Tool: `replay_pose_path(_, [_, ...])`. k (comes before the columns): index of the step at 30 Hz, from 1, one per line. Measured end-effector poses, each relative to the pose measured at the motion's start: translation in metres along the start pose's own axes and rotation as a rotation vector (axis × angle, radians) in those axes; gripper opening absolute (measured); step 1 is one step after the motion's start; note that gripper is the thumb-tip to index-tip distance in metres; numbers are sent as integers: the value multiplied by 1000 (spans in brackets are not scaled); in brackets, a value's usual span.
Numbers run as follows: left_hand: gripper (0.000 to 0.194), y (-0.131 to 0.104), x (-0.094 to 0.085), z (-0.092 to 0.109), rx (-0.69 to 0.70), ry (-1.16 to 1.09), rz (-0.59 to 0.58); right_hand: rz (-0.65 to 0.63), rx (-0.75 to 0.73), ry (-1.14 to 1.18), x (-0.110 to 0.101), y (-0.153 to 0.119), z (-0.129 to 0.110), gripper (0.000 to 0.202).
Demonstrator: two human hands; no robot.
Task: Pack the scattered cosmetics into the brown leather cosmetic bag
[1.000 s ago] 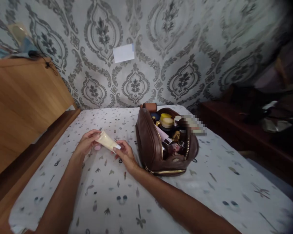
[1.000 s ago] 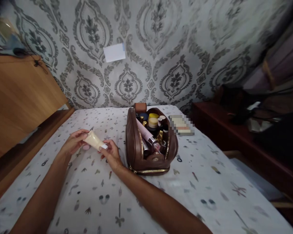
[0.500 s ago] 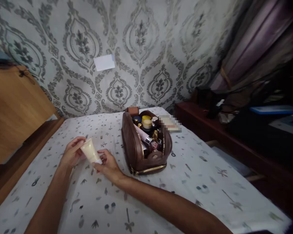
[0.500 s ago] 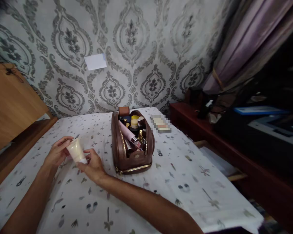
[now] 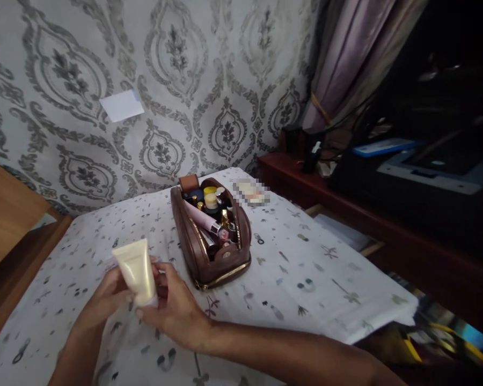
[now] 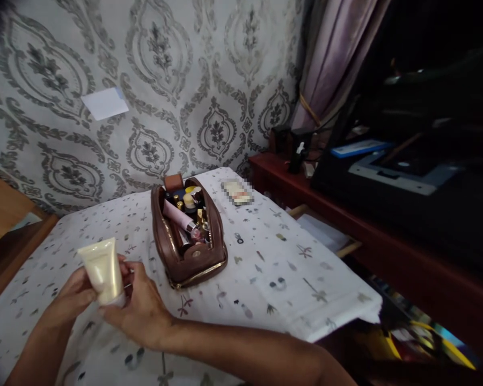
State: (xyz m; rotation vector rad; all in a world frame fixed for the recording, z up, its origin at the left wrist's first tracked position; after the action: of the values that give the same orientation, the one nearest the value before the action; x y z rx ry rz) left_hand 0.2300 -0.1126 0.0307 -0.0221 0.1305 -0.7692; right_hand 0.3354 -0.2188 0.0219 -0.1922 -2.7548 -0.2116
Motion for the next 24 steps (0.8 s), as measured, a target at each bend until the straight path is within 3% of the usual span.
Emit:
replay_pose_path(5, [63, -10, 17, 2, -34, 115, -108, -66, -60, -15, -4, -16, -28, 69])
replay_pose_path(9, [66, -24, 25, 10, -58, 132, -180, -171, -9, -397, -23, -37, -56, 74])
replay_pose_path(11, [60, -28, 33, 21, -57, 196, -251, -134, -35, -611, -40, -46, -76, 65])
replay_pose_path(14, [49, -30, 57, 46, 32, 393, -444, 5, -210, -775, -62, -55, -114, 63])
replay_pose_path(17, [47, -26, 84, 74, 167, 594, -574, -44, -380, -872, -62, -61, -141, 45])
replay_pose_path(20, [47, -19, 103, 92, 231, 651, -577, -126, -474, -944, -57, -67, -152, 22])
replay_pose_path(24, [42, -8, 108, 98, 231, 516, -509, -98, -490, -1004, -64, -75, -153, 10])
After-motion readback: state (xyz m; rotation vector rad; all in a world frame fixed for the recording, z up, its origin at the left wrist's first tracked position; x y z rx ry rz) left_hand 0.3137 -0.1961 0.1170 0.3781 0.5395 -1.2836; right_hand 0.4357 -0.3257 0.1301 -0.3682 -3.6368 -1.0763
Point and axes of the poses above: each hand's wrist, its own y-axis towards the middle knuckle, its own x-axis out of the palm, z = x × y, the point moved 7 cm from there along y, towards the middle knuckle, and after that the axes turned 2 degrees about x, right-handed, at the moved point
